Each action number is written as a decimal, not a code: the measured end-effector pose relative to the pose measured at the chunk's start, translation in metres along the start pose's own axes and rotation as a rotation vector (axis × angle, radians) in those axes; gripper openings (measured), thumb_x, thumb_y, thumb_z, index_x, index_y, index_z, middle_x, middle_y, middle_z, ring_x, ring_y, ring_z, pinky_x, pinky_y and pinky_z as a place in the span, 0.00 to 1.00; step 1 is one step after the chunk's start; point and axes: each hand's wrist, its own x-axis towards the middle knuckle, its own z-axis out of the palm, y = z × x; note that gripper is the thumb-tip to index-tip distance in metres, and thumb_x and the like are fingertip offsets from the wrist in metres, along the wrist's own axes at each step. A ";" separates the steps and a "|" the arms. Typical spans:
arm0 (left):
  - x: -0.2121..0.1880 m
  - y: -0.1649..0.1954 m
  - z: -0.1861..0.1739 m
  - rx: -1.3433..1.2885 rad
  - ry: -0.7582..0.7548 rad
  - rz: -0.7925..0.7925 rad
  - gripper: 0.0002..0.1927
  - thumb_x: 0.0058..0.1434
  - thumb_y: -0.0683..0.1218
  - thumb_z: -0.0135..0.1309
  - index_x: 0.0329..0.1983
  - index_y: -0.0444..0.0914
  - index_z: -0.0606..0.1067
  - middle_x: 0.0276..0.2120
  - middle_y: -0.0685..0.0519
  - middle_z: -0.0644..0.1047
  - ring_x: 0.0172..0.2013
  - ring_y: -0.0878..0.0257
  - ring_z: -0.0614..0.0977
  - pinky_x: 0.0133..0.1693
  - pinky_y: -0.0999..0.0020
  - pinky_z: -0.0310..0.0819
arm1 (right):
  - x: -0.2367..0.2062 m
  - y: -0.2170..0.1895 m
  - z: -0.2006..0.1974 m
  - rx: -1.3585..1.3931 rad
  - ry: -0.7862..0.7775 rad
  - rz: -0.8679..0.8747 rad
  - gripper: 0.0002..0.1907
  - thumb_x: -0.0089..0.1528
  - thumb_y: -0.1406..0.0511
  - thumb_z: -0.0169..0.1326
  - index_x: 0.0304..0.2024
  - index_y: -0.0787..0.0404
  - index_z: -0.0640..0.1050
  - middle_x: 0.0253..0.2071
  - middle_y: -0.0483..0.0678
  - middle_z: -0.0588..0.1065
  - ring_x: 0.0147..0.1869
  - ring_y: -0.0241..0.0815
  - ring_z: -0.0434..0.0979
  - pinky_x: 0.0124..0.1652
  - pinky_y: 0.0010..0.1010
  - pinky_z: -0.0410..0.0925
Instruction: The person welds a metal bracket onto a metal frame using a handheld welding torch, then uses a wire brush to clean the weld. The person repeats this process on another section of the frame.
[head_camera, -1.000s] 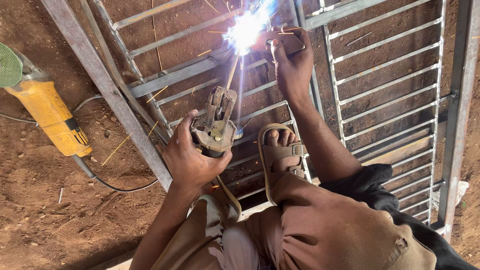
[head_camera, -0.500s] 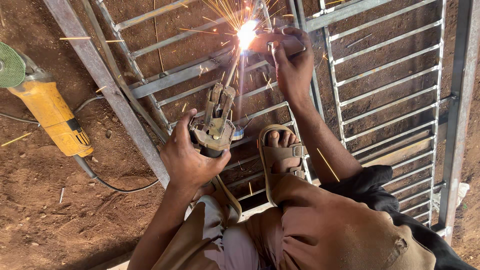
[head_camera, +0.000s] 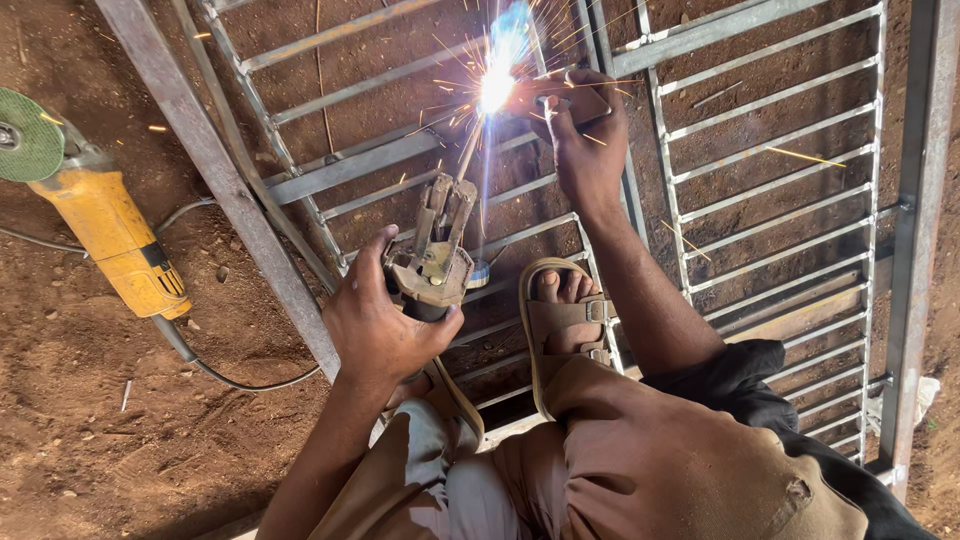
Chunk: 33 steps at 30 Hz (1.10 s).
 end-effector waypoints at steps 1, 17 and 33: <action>0.001 -0.001 0.001 0.003 -0.004 0.008 0.50 0.39 0.55 0.71 0.65 0.36 0.65 0.41 0.44 0.79 0.34 0.51 0.85 0.39 0.56 0.81 | 0.000 0.000 0.000 0.001 -0.002 0.000 0.17 0.69 0.74 0.54 0.59 0.66 0.67 0.60 0.57 0.74 0.60 0.46 0.81 0.52 0.35 0.83; 0.001 0.004 -0.005 0.027 -0.061 -0.073 0.52 0.35 0.56 0.72 0.64 0.38 0.66 0.42 0.42 0.80 0.38 0.46 0.85 0.41 0.51 0.81 | 0.000 0.002 -0.001 0.023 -0.029 -0.013 0.16 0.69 0.76 0.54 0.58 0.65 0.67 0.59 0.56 0.75 0.59 0.45 0.80 0.54 0.34 0.81; 0.004 0.006 -0.010 0.012 -0.081 -0.056 0.51 0.36 0.56 0.72 0.64 0.36 0.66 0.46 0.40 0.80 0.42 0.45 0.85 0.43 0.52 0.81 | 0.000 -0.002 0.001 0.015 -0.026 0.018 0.18 0.69 0.75 0.53 0.60 0.66 0.67 0.60 0.56 0.74 0.61 0.45 0.79 0.55 0.35 0.82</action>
